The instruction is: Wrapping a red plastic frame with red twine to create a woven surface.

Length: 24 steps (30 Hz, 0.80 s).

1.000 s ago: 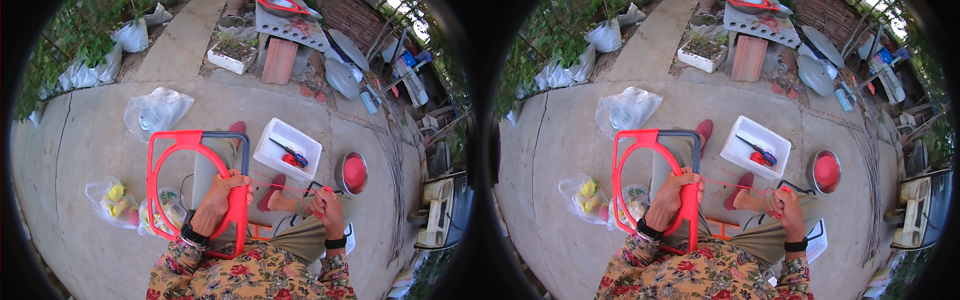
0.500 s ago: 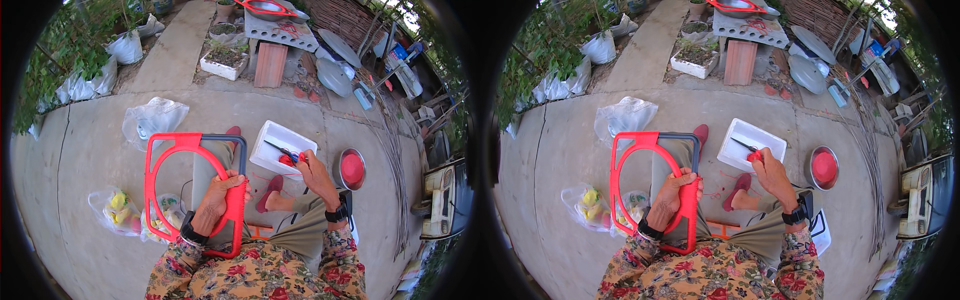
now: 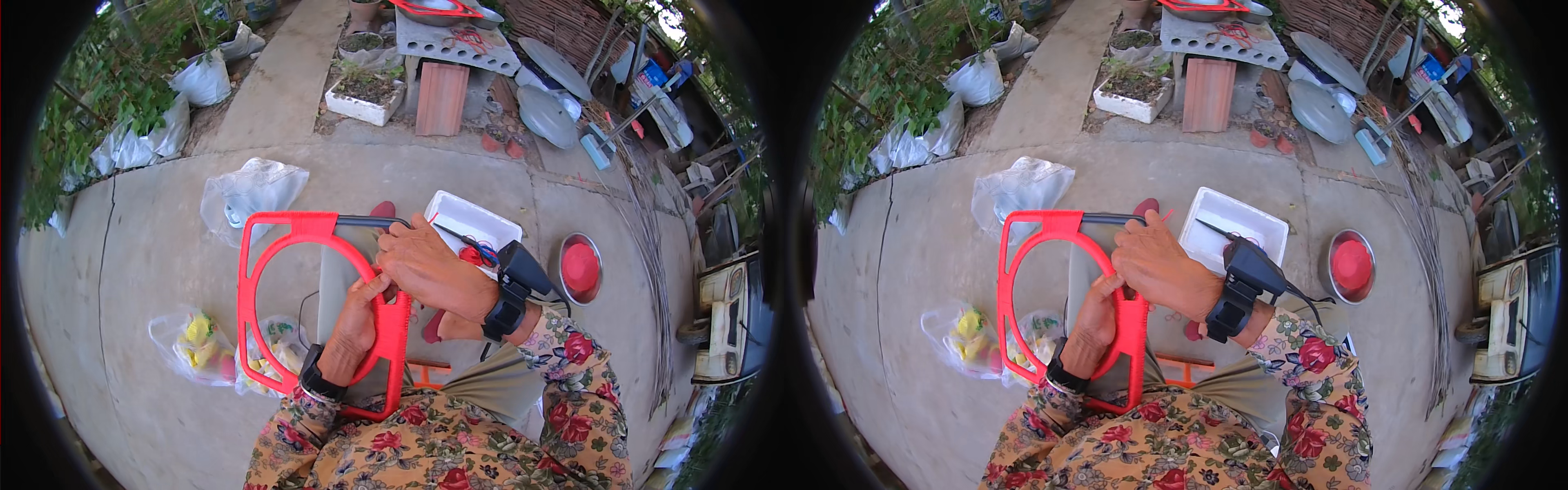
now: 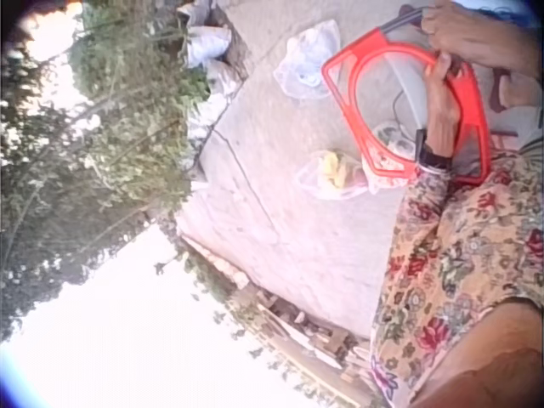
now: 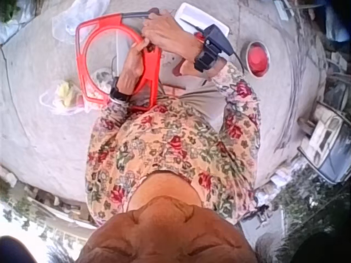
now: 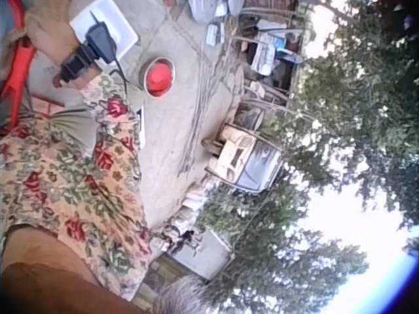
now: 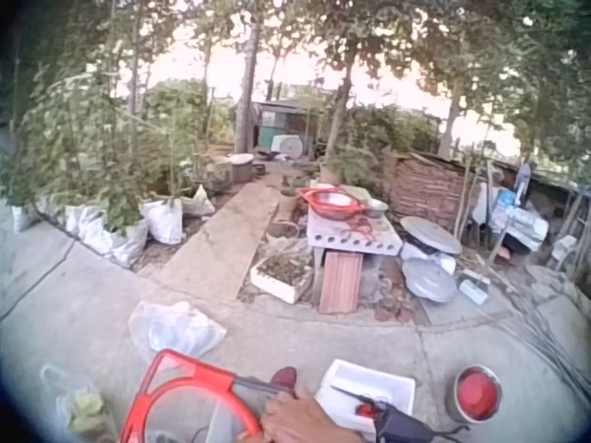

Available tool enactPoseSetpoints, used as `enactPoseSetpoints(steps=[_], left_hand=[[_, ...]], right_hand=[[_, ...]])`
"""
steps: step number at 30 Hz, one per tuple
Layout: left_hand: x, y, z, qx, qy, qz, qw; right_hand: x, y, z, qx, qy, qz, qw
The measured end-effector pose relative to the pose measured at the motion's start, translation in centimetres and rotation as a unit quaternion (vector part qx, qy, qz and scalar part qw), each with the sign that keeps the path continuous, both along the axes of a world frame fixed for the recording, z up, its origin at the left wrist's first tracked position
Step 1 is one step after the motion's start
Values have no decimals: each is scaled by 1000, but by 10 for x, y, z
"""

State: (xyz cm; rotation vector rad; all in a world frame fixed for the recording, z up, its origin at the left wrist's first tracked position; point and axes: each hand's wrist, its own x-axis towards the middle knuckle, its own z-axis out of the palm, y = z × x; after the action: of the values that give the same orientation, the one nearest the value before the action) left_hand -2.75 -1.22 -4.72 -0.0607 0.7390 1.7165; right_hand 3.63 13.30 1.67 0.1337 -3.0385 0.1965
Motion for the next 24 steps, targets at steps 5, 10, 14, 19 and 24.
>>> enactPoseSetpoints(steps=[5, 10, 14, 19, 24], left_hand=[[1, 12, -17, -39, 5, 26, 999], [2, 14, -8, -80, 0, 26, 996], [1, 14, 4, -112, 10, 36, 993], [2, 18, 9, -152, 54, 59, 985], [1, 18, 3, -166, 72, 47, 982]], right_hand=[[-22, 8, 2, -44, -61, -5, 997], [-38, 20, 25, -26, -269, 5, 963], [-19, 30, 32, -92, -133, 6, 987], [21, 43, 13, -531, -17, -133, 837], [47, 27, -39, -510, 109, -146, 841]])
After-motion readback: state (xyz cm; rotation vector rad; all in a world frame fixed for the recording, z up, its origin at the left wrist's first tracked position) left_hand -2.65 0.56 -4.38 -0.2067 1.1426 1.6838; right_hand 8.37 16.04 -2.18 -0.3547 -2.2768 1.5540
